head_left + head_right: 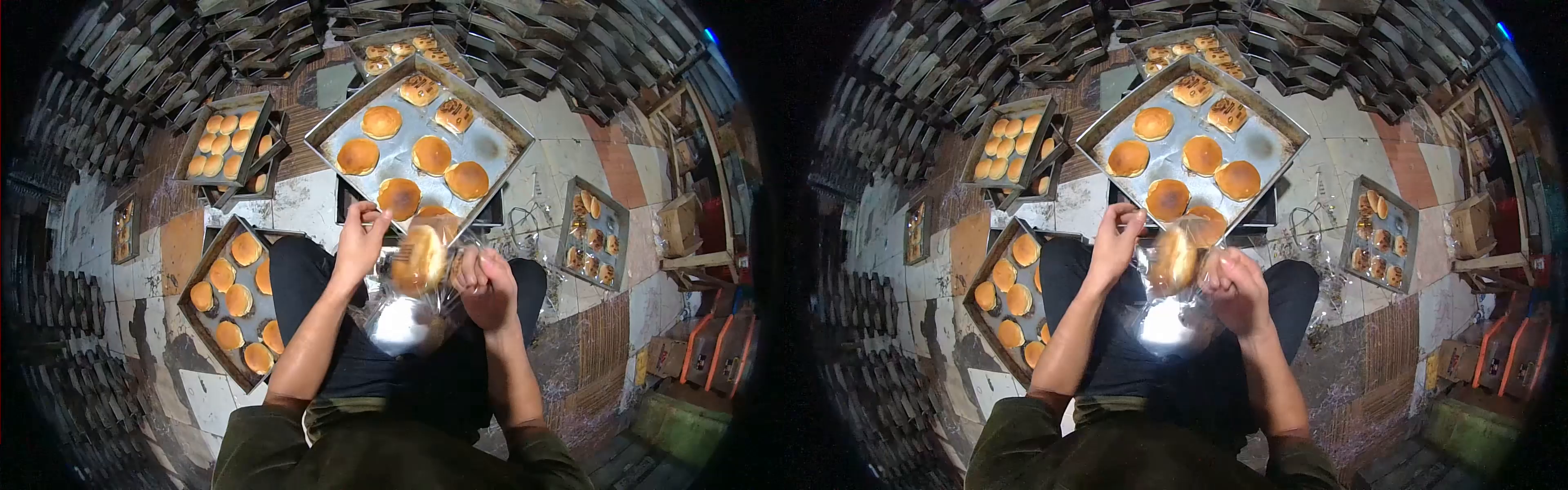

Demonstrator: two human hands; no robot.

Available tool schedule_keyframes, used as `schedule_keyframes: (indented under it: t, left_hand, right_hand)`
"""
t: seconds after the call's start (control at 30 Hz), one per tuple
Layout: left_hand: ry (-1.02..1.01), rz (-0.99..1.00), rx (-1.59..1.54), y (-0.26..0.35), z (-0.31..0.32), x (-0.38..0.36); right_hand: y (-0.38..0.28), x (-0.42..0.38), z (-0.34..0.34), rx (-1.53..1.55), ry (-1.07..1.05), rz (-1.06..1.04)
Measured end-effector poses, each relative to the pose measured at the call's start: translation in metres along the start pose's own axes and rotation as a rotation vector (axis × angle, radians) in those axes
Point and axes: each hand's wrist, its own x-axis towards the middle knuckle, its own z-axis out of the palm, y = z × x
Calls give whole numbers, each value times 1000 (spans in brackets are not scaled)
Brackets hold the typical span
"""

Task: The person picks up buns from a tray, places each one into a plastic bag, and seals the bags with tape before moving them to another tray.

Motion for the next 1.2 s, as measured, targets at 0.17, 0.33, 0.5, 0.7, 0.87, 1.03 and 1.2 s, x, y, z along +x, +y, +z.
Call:
schedule_keyframes:
  t: [0.17, 0.33, 0.5, 0.7, 0.87, 1.03, 1.2]
  left_hand:
    - [-220, 117, -49, 57, 28, -40]
    - [-287, 275, 441, 71, 57, 7]
    - [-413, 299, 380, 63, 98, 110]
    - [-479, 199, 676, -27, 152, 265]
    - [-581, 194, 1152, -17, 151, 280]
    - [-622, 192, 830, -4, 163, 334]
    - [-342, 267, 1162, 7, 220, 280]
  right_hand:
    - [0, 11, -3, -143, 192, -125]
    - [-15, 23, -19, -229, 220, -246]
    - [-51, 61, -57, -169, 341, -335]
    - [-78, 90, -155, -17, 620, -366]
    - [-99, 57, -240, 56, 737, -294]
    - [-101, -58, -284, -235, 851, -241]
    - [-28, -145, -370, -875, 1156, 10]
